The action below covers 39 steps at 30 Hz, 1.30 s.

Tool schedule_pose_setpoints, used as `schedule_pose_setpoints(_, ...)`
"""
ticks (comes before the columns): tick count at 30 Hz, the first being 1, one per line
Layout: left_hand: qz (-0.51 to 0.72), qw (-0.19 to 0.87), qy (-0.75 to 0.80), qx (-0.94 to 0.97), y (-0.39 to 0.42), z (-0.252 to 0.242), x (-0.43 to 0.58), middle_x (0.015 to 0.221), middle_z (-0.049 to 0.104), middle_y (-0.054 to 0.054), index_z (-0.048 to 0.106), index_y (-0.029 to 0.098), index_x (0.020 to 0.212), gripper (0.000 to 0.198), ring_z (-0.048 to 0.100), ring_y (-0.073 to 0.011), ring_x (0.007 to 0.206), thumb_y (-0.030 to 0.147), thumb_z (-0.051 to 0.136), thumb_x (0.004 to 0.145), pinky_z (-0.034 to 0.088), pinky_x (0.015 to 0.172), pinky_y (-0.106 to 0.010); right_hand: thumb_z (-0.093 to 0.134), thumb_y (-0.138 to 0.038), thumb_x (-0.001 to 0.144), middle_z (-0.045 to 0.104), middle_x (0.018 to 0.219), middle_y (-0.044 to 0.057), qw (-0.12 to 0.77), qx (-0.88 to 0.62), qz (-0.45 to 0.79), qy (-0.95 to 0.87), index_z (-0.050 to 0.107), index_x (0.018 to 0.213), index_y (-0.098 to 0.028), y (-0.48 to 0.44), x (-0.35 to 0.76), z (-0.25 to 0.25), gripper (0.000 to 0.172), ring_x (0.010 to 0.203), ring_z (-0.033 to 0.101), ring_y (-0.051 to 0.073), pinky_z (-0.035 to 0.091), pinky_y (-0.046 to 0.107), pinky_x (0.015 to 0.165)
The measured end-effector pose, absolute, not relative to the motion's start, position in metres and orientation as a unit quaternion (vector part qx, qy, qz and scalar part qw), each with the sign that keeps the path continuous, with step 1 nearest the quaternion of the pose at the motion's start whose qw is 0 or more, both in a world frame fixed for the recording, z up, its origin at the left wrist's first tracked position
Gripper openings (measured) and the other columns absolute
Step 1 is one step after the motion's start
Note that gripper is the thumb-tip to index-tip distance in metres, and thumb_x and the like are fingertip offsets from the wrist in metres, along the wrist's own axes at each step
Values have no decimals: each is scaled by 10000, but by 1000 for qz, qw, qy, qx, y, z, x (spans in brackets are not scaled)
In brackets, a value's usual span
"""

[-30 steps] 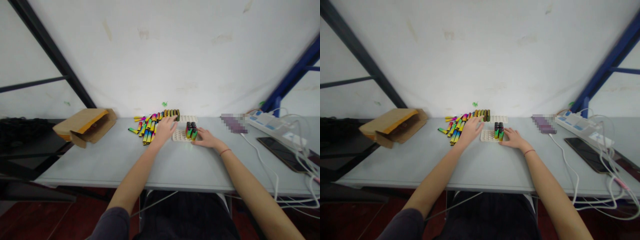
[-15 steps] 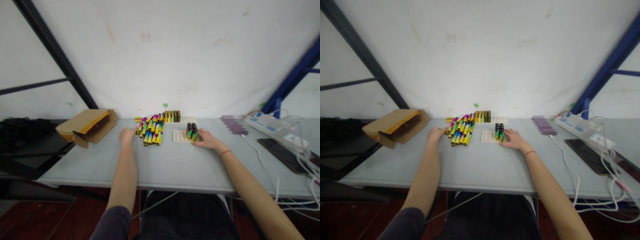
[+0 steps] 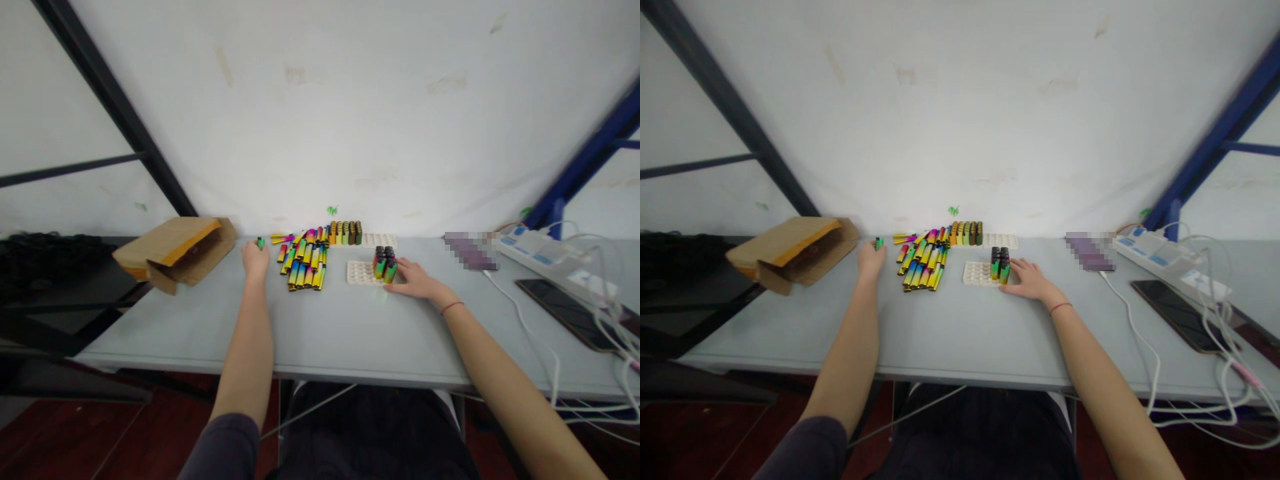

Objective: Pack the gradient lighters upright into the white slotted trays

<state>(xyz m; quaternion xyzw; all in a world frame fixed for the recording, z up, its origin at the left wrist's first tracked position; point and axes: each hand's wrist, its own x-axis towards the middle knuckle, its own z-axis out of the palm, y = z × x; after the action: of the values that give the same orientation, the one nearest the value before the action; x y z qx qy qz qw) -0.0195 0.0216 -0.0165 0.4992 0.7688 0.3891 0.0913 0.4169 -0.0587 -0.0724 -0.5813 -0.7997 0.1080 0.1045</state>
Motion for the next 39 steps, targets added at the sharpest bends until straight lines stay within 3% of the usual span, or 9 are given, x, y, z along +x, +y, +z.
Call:
schedule_pose_setpoints(4, 526, 219, 675, 468, 20, -1, 9, 960, 725, -53, 533, 201, 1217, 347, 736, -205, 871, 196, 555, 871, 560, 815, -307, 633, -726, 855, 423, 1669, 201, 100, -586, 108, -797, 483, 1592, -168, -60, 416, -71, 936, 1543, 355, 459, 262, 643, 1260)
schedule_pose_setpoints(7, 585, 355, 568, 457, 8, 13, 43, 813, 609, 55, 487, 250, 1158, 362, 605, -103, 568, 191, 563, 808, 504, 604, -228, 642, -734, 853, 419, 1676, 181, 98, -593, 108, -792, 494, 1587, -187, -60, 416, -71, 927, 1552, 348, 446, 263, 614, 1270)
schedule_pose_setpoints(10, 597, 457, 480, 453, -11, 24, 80, 718, 508, 94, 469, 245, 995, 229, 418, -48, 443, 224, 572, 791, 359, 471, -161, 644, -738, 854, 428, 1673, 168, 97, -592, 105, -793, 496, 1586, -199, -60, 416, -72, 921, 1551, 353, 438, 261, 592, 1274)
schedule_pose_setpoints(12, 573, 530, 435, 449, -24, 26, 103, 662, 458, 91, 459, 225, 871, 158, 340, -38, 413, 324, 580, 840, 284, 426, -155, 642, -734, 859, 435, 1667, 175, 97, -589, 102, -795, 487, 1590, -185, -59, 417, -73, 927, 1544, 362, 437, 269, 591, 1269)
schedule_pose_setpoints(15, 519, 624, 398, 428, -41, 18, 135, 583, 414, 81, 467, 212, 762, 350, 293, -44, 376, 518, 536, 917, 230, 387, -181, 650, -721, 862, 462, 1644, 188, 101, -585, 95, -799, 486, 1586, -173, -58, 418, -74, 923, 1518, 397, 436, 310, 592, 1244)
schedule_pose_setpoints(19, 484, 659, 406, 409, -58, -2, 164, 536, 475, 38, 457, 214, 685, 545, 360, -67, 364, 688, 480, 952, 251, 388, -199, 653, -700, 871, 512, 1600, 181, 100, -577, 88, -806, 533, 1546, -200, -57, 418, -74, 848, 1473, 454, 429, 366, 584, 1205)
schedule_pose_setpoints(26, 423, 701, 406, 407, -69, -16, 177, 469, 284, 79, 444, 211, 598, 553, 223, -61, 352, 557, 340, 1017, 195, 390, -192, 639, -694, 875, 497, 1609, 201, 99, -582, 92, -802, 506, 1566, -169, -58, 417, -74, 878, 1486, 434, 436, 359, 601, 1203)
schedule_pose_setpoints(39, 438, 699, 424, 373, -75, -17, 182, 459, 247, 79, 371, 217, 580, 482, 154, -64, 369, 473, 367, 988, 135, 403, -187, 641, -697, 867, 468, 1639, 199, 104, -584, 91, -800, 466, 1601, -183, -59, 416, -74, 913, 1507, 410, 450, 319, 620, 1226)
